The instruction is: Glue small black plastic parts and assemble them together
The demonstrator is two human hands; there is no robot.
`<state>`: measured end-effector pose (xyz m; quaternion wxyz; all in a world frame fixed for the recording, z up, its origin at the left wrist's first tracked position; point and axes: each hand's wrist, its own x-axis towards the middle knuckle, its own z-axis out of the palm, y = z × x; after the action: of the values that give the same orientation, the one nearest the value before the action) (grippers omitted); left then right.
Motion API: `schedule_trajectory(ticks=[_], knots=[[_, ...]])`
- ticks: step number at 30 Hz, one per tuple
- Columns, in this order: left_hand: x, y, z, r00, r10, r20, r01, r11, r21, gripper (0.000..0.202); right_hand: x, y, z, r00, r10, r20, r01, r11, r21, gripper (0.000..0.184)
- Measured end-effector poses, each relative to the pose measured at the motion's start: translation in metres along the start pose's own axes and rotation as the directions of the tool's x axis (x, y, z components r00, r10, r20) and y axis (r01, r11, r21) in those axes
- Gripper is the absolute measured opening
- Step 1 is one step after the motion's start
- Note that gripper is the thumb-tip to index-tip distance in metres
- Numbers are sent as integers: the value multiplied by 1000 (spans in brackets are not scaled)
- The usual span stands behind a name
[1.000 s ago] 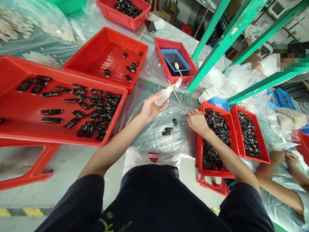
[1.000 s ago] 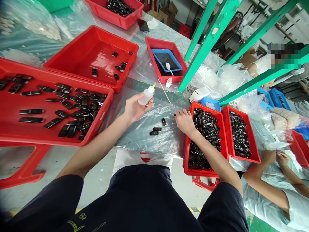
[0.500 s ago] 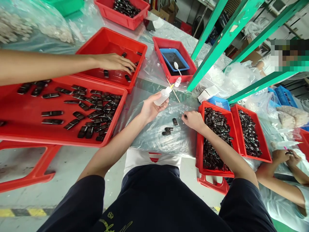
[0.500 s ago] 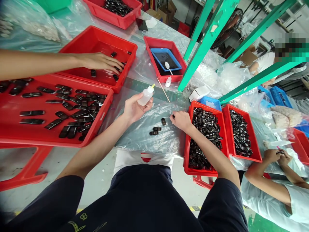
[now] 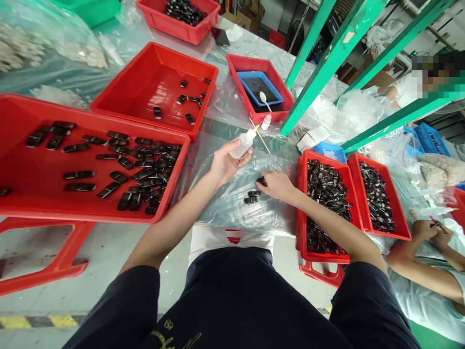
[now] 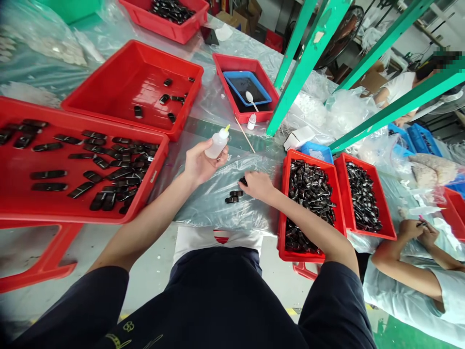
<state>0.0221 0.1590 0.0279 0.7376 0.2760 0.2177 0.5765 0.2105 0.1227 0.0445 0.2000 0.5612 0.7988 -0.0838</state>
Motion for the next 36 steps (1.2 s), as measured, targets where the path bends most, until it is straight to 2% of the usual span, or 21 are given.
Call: schedule_trajectory(ticks=[4, 8, 12, 14, 16, 23, 29, 31, 36], knots=[[0, 2, 1, 1000, 1, -21, 0, 1000, 17, 35, 0, 4, 4, 999, -22, -38, 24, 997, 71, 33], [-1, 2, 2, 1000, -17, -14, 17, 1000, 17, 39, -3, 16, 13, 994, -58, -95, 80, 962, 260, 25], [-1, 2, 1, 1000, -23, -17, 23, 1000, 9, 41, -12, 28, 15, 963, -154, -221, 254, 796, 550, 20], [-1, 1, 0, 1000, -23, -9, 23, 1000, 9, 42, -19, 31, 13, 938, -174, -301, 332, 704, 628, 21], [-2, 2, 0, 1000, -20, 2, 19, 1000, 22, 43, -27, 32, 9, 925, -166, -343, 364, 650, 667, 21], [-5, 1, 1, 998, 21, 51, -27, 991, 135, 38, -43, 38, 1, 928, -138, -347, 355, 613, 705, 14], [-5, -2, 2, 998, 2, 67, -14, 985, 172, 36, -39, 44, 11, 957, -176, -231, 285, 412, 866, 21], [-5, -2, 3, 998, 0, 60, -10, 985, 174, 37, -38, 45, 12, 953, -191, -237, 297, 417, 859, 22], [-6, -1, 4, 998, 15, 65, -29, 977, 213, 38, -43, 45, 4, 950, -175, -260, 313, 503, 806, 19]])
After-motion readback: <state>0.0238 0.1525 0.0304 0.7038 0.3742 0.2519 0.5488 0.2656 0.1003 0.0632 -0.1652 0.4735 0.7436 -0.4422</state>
